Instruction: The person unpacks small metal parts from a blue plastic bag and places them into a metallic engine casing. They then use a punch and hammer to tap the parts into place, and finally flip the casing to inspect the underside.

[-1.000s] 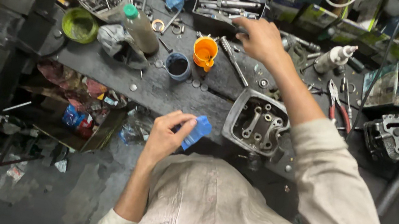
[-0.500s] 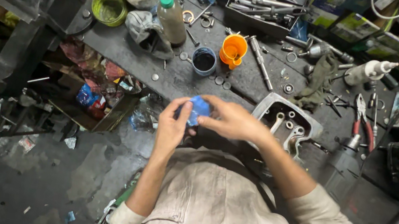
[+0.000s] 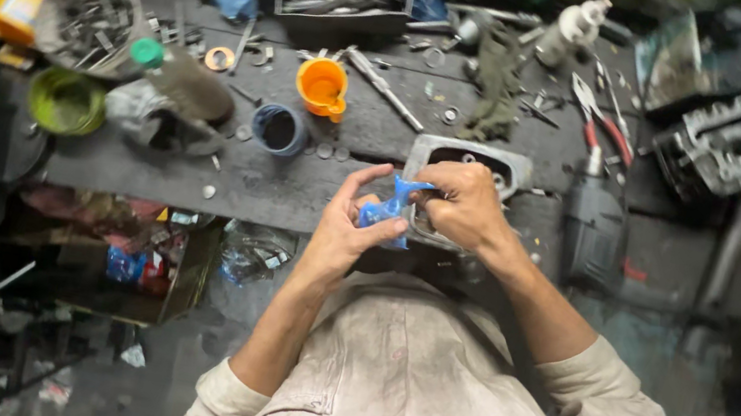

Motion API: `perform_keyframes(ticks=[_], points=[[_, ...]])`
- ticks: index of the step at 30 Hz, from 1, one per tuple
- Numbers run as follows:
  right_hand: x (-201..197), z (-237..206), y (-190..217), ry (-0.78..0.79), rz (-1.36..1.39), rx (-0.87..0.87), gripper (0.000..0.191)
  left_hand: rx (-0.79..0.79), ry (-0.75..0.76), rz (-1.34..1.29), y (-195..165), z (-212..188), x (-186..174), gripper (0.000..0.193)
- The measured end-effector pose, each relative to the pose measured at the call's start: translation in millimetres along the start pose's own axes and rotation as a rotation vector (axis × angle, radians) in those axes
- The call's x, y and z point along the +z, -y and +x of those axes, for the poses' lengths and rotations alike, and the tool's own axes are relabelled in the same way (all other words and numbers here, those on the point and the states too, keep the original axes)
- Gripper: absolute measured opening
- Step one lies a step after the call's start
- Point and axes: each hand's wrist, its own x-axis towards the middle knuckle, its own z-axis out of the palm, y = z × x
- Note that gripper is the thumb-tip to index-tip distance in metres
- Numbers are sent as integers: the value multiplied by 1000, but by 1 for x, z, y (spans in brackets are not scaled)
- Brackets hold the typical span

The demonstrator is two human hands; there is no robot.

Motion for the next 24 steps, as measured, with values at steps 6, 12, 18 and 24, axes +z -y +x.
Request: perform_keyframes(ticks=[6,12,18,24], points=[[-22,-35,6,-320,-66,-29,22,-179,164,93,-8,9,20,46],[-24,-47,25,-640,-183,27,29,-310,310,161,-27,17,26,32],[-22,-53,28,-757,-216,115,21,-254,460,202,-35,25,19,34],[26,-50,25,-834,1009,462,25,-74,463,191,-53,44,10,43]])
